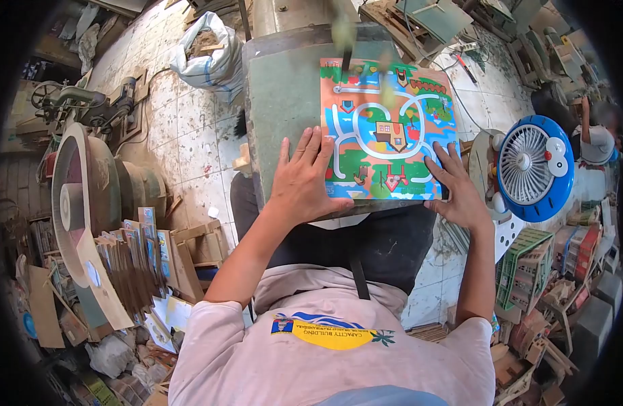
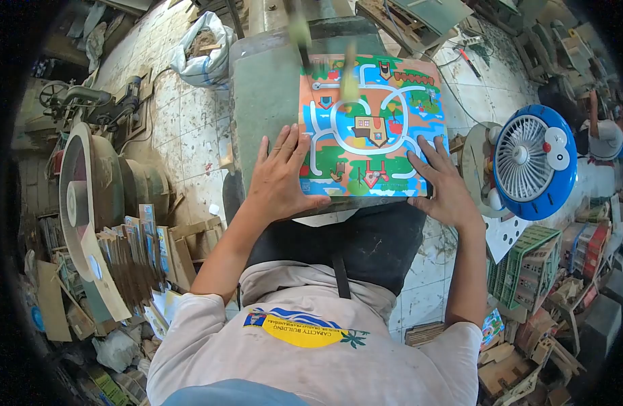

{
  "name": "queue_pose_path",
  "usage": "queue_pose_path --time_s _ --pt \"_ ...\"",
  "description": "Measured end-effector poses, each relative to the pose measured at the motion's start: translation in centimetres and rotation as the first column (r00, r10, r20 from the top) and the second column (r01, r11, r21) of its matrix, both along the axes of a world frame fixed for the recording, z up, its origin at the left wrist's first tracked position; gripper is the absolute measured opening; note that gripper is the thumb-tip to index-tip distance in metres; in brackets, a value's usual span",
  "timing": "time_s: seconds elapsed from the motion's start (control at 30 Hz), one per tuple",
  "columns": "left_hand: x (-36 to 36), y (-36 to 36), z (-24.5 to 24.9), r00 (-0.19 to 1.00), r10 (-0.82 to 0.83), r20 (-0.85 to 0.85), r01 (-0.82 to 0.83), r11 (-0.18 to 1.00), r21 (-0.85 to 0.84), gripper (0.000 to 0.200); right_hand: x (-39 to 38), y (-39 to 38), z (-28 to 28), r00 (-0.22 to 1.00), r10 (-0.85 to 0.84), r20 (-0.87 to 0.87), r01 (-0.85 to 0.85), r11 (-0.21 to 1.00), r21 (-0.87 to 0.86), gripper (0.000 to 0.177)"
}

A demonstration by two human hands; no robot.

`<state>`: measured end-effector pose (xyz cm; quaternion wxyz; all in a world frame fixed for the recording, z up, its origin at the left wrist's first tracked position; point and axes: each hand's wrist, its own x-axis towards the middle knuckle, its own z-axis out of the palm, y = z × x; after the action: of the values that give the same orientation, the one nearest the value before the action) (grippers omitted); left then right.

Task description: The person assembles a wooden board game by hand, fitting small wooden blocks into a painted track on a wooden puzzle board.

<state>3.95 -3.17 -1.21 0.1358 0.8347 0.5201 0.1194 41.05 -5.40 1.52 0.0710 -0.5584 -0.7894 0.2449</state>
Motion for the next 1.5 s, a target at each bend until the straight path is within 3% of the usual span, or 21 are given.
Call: queue_pose_path --time_s 0.37,1.5 --pt "-0.7 1.0 -0.2 0.998 -0.046 -0.039 0.046 0.999 0.006 0.131 -0.7 -0.8 -0.4 0.999 -0.047 -0.004 0.047 0.999 0.024 0.098" --pt "-1.9 4.2 1.2 0.978 -0.148 -0.147 0.14 0.988 -0.061 0.13 -3.1 -1.9 -0.6 0.992 -0.122 -0.021 0.124 0.989 0.077 0.095"
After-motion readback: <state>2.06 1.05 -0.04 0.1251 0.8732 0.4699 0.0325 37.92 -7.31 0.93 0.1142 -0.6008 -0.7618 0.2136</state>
